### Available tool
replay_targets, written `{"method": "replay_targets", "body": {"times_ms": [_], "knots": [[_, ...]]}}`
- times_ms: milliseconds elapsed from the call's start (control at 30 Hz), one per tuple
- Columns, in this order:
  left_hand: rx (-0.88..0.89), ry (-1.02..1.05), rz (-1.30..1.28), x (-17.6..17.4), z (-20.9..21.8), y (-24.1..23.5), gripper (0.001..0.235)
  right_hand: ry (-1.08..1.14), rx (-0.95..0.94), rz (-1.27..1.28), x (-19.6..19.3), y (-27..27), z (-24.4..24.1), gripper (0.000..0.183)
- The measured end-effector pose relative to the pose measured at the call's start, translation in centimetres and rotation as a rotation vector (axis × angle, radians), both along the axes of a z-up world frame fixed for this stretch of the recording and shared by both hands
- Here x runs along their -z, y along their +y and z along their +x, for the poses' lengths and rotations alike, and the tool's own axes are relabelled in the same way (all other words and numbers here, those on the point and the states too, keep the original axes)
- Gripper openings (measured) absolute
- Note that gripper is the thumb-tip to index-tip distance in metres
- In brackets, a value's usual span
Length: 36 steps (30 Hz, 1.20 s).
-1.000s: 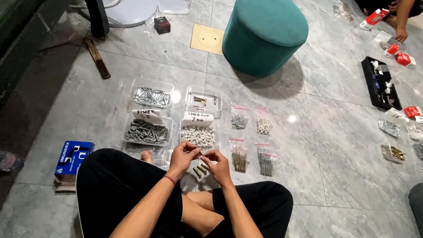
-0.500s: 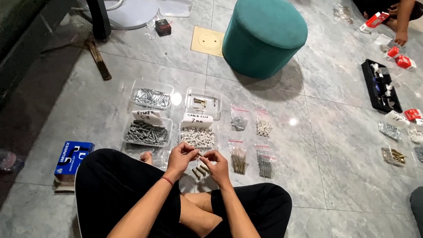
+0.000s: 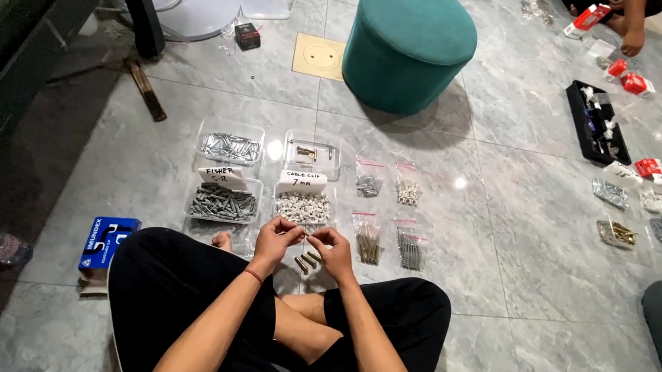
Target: The person sits on the floor and assembles small hardware components by hand. They pick up brass-colored sleeves and white plastic anchors, insert the anchors into the sleeves, and place the assembled units on the floor. The person repeats this process with several components from labeled containers.
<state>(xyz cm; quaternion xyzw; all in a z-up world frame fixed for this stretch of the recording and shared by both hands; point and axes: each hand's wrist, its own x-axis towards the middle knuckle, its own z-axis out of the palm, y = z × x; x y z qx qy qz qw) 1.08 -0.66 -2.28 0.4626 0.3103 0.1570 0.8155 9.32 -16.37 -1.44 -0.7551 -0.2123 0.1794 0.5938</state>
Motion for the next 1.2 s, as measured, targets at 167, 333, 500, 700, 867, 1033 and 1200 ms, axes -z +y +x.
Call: {"method": "replay_targets", "body": {"times_ms": [167, 333, 500, 700, 867, 1033, 1200], "knots": [[0.001, -0.003, -0.002, 0.4, 0.0, -0.2, 0.019, 0.013, 0.008, 0.032, 0.0, 0.0, -0.2, 0.017], [0.003, 0.000, -0.005, -0.1, 0.0, -0.1, 0.018, -0.226, 0.043, -0.066, -1.3, 0.3, -0.7, 0.021], [0.004, -0.013, -0.002, -0.3, 0.0, -0.2, 0.019, 0.116, 0.012, 0.082, 0.1, 0.2, -0.2, 0.011], [0.014, 0.011, -0.002, -0.2, 0.1, -0.3, 0.020, -0.195, 0.041, -0.032, -0.5, 0.5, -0.7, 0.021], [0.010, 0.007, -0.010, -0.5, 0.0, -0.2, 0.021, 0.035, -0.006, 0.003, -0.5, 0.1, -0.6, 0.011], [0.014, 0.023, 0.004, -1.1, 0.0, -0.1, 0.020, 0.133, -0.026, 0.022, 0.2, 0.3, -0.1, 0.012], [-0.007, 0.057, 0.010, -0.7, 0.0, -0.1, 0.019, 0.034, -0.001, -0.053, 0.6, 0.3, -0.2, 0.021]]}}
